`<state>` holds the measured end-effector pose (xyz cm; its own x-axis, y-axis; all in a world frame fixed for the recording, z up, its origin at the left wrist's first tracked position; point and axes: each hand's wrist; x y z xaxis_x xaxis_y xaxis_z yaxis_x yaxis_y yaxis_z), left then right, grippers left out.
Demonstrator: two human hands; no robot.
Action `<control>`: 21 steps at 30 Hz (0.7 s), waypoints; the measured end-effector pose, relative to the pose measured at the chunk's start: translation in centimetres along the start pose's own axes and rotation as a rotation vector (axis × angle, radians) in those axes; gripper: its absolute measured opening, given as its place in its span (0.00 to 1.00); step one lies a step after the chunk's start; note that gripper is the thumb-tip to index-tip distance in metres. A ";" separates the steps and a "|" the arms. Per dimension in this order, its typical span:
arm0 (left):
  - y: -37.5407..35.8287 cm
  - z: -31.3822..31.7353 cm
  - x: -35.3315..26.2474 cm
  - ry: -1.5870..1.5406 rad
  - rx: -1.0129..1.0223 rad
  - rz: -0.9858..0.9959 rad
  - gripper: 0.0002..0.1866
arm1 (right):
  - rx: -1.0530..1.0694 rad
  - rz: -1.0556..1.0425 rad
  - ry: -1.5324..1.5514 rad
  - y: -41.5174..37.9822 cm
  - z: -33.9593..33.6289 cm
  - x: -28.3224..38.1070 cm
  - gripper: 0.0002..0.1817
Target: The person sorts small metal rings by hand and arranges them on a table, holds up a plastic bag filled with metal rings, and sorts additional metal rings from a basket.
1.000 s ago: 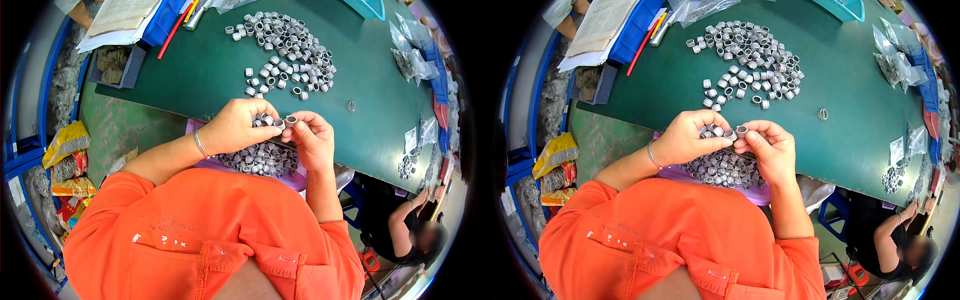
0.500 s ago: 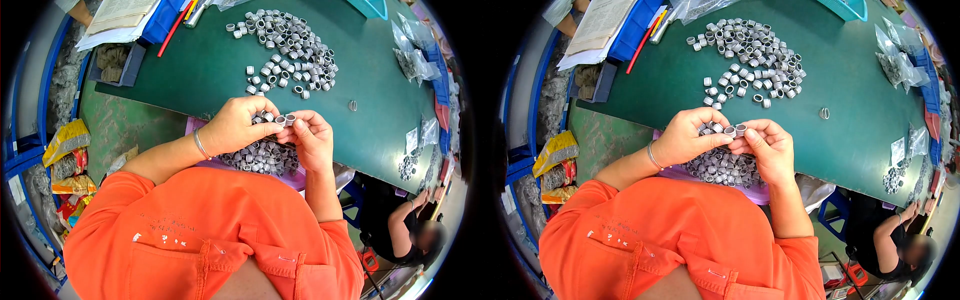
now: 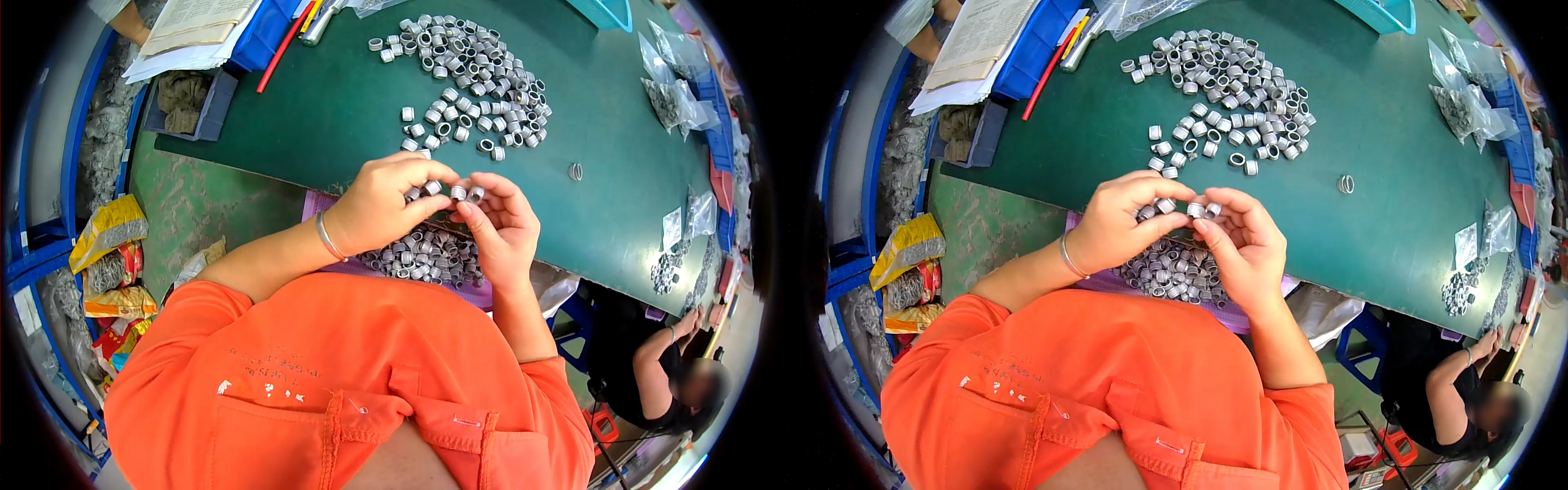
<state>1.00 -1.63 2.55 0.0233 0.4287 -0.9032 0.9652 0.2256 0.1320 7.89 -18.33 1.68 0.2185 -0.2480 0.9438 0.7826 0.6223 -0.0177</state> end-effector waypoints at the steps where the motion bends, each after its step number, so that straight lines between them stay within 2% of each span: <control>1: 0.0 -0.2 0.0 -0.046 -0.035 -0.019 0.12 | 0.022 -0.124 -0.049 -0.1 -0.1 -0.3 0.15; 2: 0.0 -0.6 0.0 -0.073 -0.039 -0.047 0.12 | 0.043 -0.249 -0.100 -0.3 -0.2 -0.5 0.14; 4: 0.0 -1.2 0.7 -0.061 -0.080 -0.066 0.11 | 0.034 -0.252 -0.064 -0.7 -0.4 -0.2 0.12; 6: -0.1 -1.7 0.9 -0.114 -0.128 -0.180 0.10 | 0.183 -0.329 -0.284 -0.9 -1.2 0.2 0.10; 8: -0.1 -2.1 1.4 -0.109 -0.193 -0.162 0.10 | 0.381 -0.395 -0.536 -0.6 -1.5 1.5 0.17; 10: 0.0 -2.4 1.8 -0.106 -0.222 -0.164 0.10 | 0.621 -0.385 -0.529 -0.3 -1.3 2.2 0.18; 12: -0.1 -2.4 2.4 -0.110 -0.248 -0.173 0.10 | 0.632 -0.431 -0.516 0.2 -1.2 2.3 0.16; 14: -0.2 -2.2 3.0 -0.102 -0.260 -0.139 0.10 | 0.409 -0.528 -0.844 1.5 -1.6 2.4 0.14; 15: -0.2 -2.2 3.1 -0.090 -0.260 -0.116 0.09 | 0.199 -0.660 -1.025 2.4 -1.7 1.2 0.12; 16: -0.3 -2.2 3.1 -0.094 -0.264 -0.116 0.09 | 0.055 -0.631 -1.212 3.3 -1.5 0.9 0.11; 18: -0.3 -2.3 3.0 -0.072 -0.276 -0.098 0.09 | 0.002 -0.567 -1.420 4.9 -1.7 0.4 0.13; 21: -0.4 -2.4 3.0 -0.096 -0.282 -0.104 0.09 | 0.017 -0.672 -1.366 5.3 -2.3 0.2 0.12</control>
<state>0.07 1.71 0.77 -0.0343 0.3093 -0.9503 0.8540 0.5031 0.1329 13.42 -16.81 0.96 -0.8618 0.3696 0.3474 0.5051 0.6881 0.5209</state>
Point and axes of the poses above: each hand's wrist, its own y-axis towards the middle knuckle, its own z-axis out of the palm, x = y × z, and after that the axes turned 7 degrees about -z, right-handed
